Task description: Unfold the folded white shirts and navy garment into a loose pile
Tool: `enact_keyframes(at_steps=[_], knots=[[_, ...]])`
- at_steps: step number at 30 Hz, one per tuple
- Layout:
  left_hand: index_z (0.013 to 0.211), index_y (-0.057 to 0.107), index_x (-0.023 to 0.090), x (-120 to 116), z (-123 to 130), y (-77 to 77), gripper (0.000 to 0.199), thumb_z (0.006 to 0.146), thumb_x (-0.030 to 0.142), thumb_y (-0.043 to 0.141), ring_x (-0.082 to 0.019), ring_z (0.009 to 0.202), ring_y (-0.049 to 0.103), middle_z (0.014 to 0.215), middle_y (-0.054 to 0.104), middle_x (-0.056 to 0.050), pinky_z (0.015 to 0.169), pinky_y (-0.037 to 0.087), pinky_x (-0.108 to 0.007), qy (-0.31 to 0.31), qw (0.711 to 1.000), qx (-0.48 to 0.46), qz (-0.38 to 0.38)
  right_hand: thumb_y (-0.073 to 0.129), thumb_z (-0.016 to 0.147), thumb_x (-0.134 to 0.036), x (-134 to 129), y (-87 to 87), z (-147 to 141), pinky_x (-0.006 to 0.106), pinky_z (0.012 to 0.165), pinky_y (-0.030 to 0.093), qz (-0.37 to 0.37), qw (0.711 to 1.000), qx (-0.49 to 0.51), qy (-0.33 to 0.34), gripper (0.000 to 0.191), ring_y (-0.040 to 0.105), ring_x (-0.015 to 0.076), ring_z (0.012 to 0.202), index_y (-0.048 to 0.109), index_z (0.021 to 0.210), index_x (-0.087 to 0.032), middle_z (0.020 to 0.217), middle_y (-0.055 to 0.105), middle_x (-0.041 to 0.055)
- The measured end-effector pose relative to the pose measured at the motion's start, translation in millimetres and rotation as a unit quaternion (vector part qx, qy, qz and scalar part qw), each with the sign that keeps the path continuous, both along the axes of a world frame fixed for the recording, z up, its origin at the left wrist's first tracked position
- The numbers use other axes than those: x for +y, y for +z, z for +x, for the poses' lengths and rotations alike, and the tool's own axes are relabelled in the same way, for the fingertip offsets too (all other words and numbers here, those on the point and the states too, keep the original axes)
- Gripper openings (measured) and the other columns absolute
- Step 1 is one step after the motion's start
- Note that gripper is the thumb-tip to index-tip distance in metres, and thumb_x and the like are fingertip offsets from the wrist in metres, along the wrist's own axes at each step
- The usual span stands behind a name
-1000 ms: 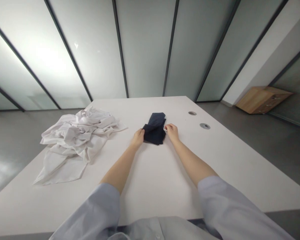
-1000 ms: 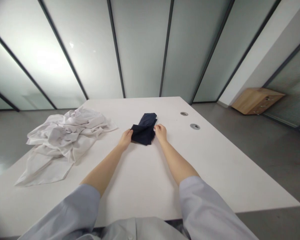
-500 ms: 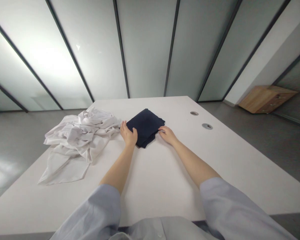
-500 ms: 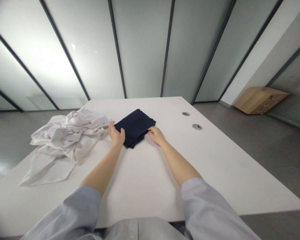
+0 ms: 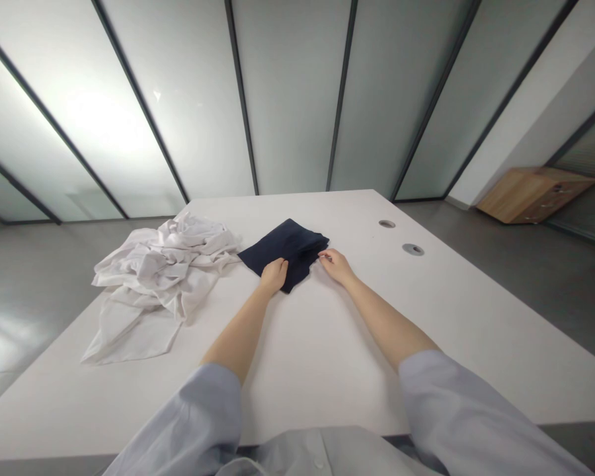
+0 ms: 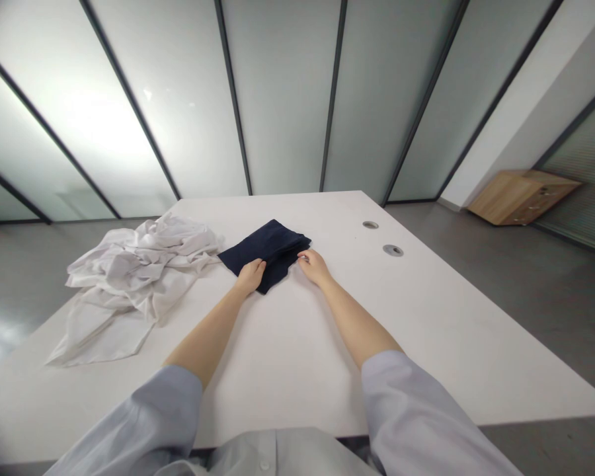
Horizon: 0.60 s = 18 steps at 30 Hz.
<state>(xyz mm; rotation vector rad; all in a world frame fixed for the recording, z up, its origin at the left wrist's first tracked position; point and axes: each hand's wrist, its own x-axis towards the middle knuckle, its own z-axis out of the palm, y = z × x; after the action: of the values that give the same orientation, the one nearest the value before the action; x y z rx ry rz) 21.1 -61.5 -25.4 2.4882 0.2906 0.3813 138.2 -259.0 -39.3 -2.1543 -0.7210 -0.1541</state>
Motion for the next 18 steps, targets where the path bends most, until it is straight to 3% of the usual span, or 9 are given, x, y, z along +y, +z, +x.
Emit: enact_keyframes(at_steps=[2, 6, 9, 12, 15, 18], knots=[[0.086, 0.066, 0.017, 5, 2, 0.1, 0.033, 0.097, 0.030, 0.038, -0.023, 0.095, 0.065, 0.091, 0.070, -0.009, 0.091, 0.048, -0.036, 0.030, 0.994, -0.038, -0.099, 0.054, 0.085, -0.017, 0, 0.4, 0, 0.032, 0.092, 0.048, -0.001, 1.000, -0.008, -0.001, 0.019, 0.063, 0.0183, 0.098, 0.069, 0.095, -0.019, 0.105, 0.069, 0.0065], [0.087, 0.067, 0.019, 8, 5, -3.6, 0.022, 0.091, 0.035, 0.052, -0.023, 0.108, 0.062, 0.097, 0.071, -0.006, 0.101, 0.044, -0.034, 0.071, 0.942, -0.117, -0.306, 0.054, 0.084, -0.018, -1, 1.4, -1, 0.035, 0.093, 0.048, -0.023, 0.999, -0.040, 0.011, 0.020, 0.063, 0.0203, 0.100, 0.070, 0.095, -0.020, 0.105, 0.069, 0.0069], [0.093, 0.069, 0.021, 1, 6, -2.7, 0.020, 0.084, 0.037, 0.060, -0.024, 0.116, 0.060, 0.105, 0.072, -0.005, 0.106, 0.043, -0.036, 0.075, 0.869, -0.118, -0.474, 0.054, 0.083, -0.019, -1, 3.4, 0, 0.039, 0.097, 0.047, -0.040, 0.996, -0.074, 0.030, 0.022, 0.061, 0.0233, 0.106, 0.070, 0.098, -0.019, 0.108, 0.069, 0.0085], [0.101, 0.068, 0.019, -8, 0, 5.2, 0.034, 0.083, 0.046, 0.058, -0.027, 0.114, 0.062, 0.106, 0.073, -0.007, 0.104, 0.046, -0.043, 0.007, 0.766, -0.049, -0.641, 0.054, 0.082, -0.021, -2, 4.7, -1, 0.043, 0.105, 0.041, -0.032, 0.991, -0.110, 0.066, 0.036, 0.054, 0.0259, 0.121, 0.065, 0.116, -0.019, 0.124, 0.063, 0.0106], [0.104, 0.068, 0.017, -11, -11, 14.2, 0.045, 0.081, 0.054, 0.057, -0.029, 0.111, 0.064, 0.101, 0.074, -0.009, 0.102, 0.048, -0.045, -0.082, 0.696, 0.002, -0.713, 0.057, 0.082, -0.028, 0, 2.8, -5, 0.048, 0.111, 0.034, -0.050, 0.985, -0.115, 0.115, 0.054, 0.045, 0.0275, 0.132, 0.052, 0.135, -0.020, 0.139, 0.053, 0.0113], [0.101, 0.068, 0.017, -6, -15, 18.3, 0.036, 0.078, 0.044, 0.064, -0.029, 0.107, 0.066, 0.096, 0.075, -0.008, 0.098, 0.051, -0.044, -0.090, 0.689, -0.016, -0.719, 0.063, 0.080, -0.038, 3, -0.5, -10, 0.049, 0.112, 0.032, -0.106, 0.983, -0.081, 0.126, 0.070, 0.039, 0.0303, 0.137, 0.042, 0.144, -0.018, 0.148, 0.043, 0.0138]])
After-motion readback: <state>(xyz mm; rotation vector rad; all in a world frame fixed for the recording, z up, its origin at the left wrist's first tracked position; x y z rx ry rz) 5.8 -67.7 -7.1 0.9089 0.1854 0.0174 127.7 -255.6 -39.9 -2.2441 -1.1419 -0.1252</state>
